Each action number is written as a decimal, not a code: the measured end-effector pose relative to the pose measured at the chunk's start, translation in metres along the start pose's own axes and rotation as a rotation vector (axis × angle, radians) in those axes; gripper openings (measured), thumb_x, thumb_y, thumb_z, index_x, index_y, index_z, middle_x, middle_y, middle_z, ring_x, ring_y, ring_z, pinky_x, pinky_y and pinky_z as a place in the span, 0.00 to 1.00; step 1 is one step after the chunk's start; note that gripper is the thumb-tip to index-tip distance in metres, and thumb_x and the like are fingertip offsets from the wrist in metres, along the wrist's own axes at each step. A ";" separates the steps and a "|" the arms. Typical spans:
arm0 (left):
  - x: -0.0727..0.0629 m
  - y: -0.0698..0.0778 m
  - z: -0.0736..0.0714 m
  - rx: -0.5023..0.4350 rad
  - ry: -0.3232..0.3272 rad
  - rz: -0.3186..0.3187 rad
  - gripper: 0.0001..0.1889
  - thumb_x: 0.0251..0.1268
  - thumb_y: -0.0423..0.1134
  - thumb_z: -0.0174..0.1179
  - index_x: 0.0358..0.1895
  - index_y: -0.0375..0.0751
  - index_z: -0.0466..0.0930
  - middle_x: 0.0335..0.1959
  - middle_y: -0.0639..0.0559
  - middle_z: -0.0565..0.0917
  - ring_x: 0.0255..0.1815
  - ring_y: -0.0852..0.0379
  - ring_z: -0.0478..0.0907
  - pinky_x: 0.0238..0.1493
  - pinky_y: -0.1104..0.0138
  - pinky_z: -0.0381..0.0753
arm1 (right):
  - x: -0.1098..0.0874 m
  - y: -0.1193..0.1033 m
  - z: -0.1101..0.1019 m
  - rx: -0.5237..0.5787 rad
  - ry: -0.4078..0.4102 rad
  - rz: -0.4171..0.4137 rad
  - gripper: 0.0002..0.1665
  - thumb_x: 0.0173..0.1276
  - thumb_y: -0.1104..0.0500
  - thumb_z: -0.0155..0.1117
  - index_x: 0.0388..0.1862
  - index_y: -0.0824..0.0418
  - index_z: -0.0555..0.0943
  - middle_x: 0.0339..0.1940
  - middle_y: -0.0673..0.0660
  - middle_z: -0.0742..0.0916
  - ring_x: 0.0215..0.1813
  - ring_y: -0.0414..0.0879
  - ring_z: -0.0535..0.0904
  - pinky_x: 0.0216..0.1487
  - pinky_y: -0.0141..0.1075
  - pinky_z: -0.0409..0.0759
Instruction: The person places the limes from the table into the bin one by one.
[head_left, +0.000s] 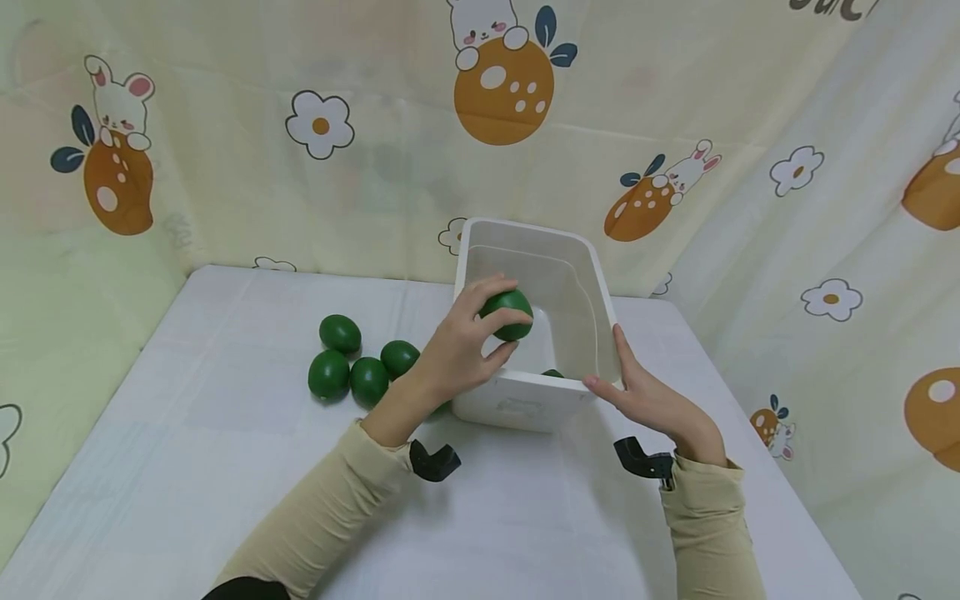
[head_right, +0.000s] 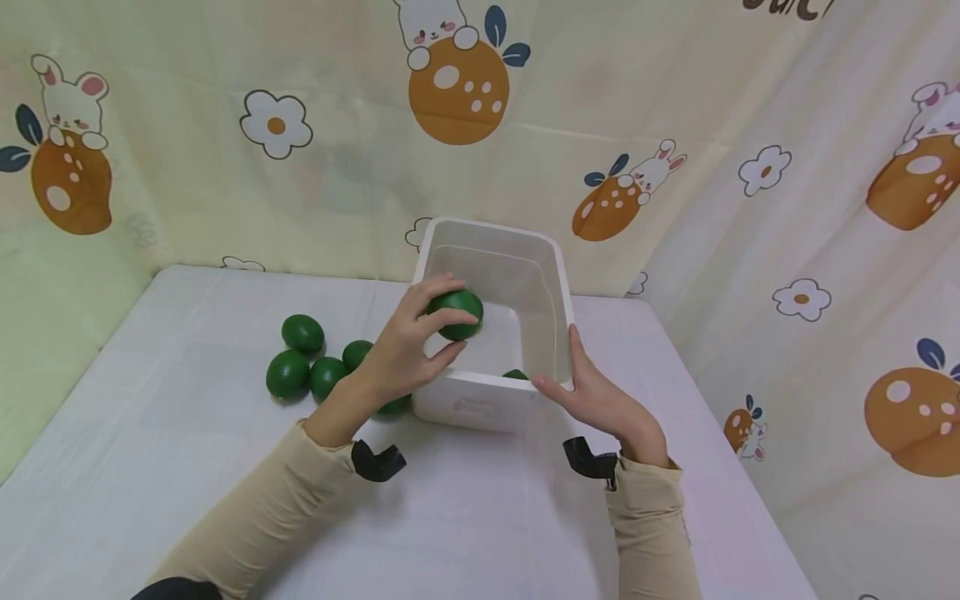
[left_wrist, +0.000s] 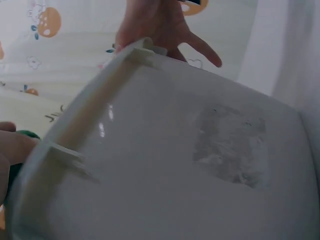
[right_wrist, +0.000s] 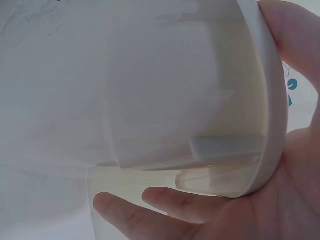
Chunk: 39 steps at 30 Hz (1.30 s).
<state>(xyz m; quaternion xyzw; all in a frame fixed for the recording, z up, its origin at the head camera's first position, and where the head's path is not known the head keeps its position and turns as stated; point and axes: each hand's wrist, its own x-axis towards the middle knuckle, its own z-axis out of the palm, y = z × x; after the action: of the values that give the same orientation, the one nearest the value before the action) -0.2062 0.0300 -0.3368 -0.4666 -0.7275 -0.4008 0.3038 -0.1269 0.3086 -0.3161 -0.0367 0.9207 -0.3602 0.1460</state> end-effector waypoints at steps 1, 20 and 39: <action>-0.001 -0.001 0.001 -0.003 -0.018 0.006 0.14 0.54 0.32 0.67 0.45 0.47 0.80 0.63 0.42 0.70 0.71 0.46 0.61 0.69 0.65 0.65 | 0.000 0.000 0.000 0.000 0.001 -0.004 0.58 0.71 0.42 0.52 0.73 0.51 0.17 0.77 0.62 0.35 0.77 0.64 0.38 0.68 0.67 0.47; -0.005 -0.006 0.004 0.013 -0.123 -0.017 0.12 0.58 0.33 0.64 0.46 0.48 0.84 0.66 0.44 0.68 0.72 0.47 0.60 0.69 0.64 0.65 | 0.002 0.002 0.001 -0.001 0.003 -0.013 0.58 0.71 0.42 0.52 0.72 0.50 0.17 0.77 0.62 0.36 0.76 0.65 0.40 0.67 0.68 0.50; -0.003 -0.004 0.002 0.027 -0.117 -0.030 0.15 0.61 0.25 0.55 0.39 0.48 0.87 0.70 0.45 0.67 0.75 0.48 0.57 0.69 0.65 0.65 | 0.000 0.001 0.001 0.004 0.006 -0.015 0.58 0.71 0.43 0.52 0.73 0.51 0.17 0.77 0.63 0.37 0.76 0.65 0.42 0.67 0.67 0.52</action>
<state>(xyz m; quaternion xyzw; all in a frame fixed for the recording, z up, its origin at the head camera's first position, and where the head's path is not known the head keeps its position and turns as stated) -0.2092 0.0292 -0.3418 -0.4743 -0.7561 -0.3677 0.2611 -0.1267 0.3086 -0.3178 -0.0423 0.9201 -0.3631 0.1407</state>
